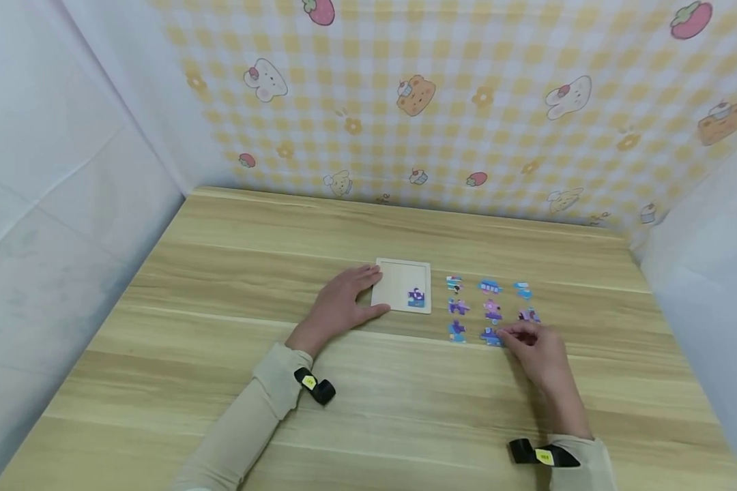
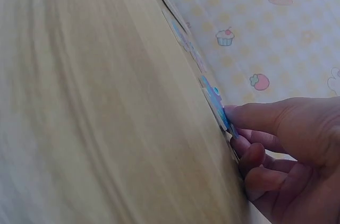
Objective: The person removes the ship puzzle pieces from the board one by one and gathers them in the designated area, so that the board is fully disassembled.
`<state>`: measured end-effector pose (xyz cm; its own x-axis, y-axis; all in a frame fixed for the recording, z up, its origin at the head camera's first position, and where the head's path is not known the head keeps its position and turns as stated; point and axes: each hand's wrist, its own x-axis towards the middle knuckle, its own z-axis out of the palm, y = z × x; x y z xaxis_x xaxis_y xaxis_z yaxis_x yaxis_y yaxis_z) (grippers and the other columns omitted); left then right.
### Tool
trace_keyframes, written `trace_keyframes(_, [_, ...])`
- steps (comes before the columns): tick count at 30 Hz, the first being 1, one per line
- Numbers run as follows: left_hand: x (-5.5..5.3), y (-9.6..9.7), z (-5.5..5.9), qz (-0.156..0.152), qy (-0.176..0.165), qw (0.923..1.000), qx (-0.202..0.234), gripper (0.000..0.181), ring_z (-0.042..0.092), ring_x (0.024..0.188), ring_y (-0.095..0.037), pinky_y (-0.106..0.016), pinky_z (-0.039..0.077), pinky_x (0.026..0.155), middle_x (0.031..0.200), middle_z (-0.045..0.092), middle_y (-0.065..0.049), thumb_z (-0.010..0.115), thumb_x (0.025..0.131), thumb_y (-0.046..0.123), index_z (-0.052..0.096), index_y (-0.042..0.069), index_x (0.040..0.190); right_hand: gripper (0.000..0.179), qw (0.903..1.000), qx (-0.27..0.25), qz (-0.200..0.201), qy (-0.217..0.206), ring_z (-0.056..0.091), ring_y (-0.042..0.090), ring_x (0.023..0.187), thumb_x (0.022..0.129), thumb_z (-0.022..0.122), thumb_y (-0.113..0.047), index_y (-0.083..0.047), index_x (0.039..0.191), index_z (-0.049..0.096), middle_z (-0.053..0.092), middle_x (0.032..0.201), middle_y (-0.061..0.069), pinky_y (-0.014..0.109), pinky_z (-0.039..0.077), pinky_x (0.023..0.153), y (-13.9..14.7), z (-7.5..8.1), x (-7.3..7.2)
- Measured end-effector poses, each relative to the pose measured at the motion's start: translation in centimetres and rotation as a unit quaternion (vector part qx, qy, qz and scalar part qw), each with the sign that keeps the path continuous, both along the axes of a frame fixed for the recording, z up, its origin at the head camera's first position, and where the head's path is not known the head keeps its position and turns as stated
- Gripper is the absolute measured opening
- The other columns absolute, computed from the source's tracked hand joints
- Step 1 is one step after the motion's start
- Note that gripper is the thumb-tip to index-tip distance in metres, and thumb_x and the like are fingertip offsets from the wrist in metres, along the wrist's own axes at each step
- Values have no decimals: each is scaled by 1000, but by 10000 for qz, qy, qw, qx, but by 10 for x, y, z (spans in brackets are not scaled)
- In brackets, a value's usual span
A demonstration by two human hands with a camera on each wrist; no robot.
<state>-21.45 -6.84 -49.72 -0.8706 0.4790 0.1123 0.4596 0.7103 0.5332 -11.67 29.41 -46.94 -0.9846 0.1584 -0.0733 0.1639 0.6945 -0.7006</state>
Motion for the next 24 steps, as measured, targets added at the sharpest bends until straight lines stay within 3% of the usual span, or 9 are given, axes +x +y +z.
trace_keyframes(24, [0, 3, -1, 27, 15, 10000, -10, 78, 34, 152, -20, -42, 25, 126, 161, 44, 0, 70, 93, 59, 52, 12, 153, 11, 9987, 300, 19, 422, 54, 17, 77, 97, 74, -12, -1, 99, 76, 71, 91, 9, 20, 44, 61, -3, -2, 4])
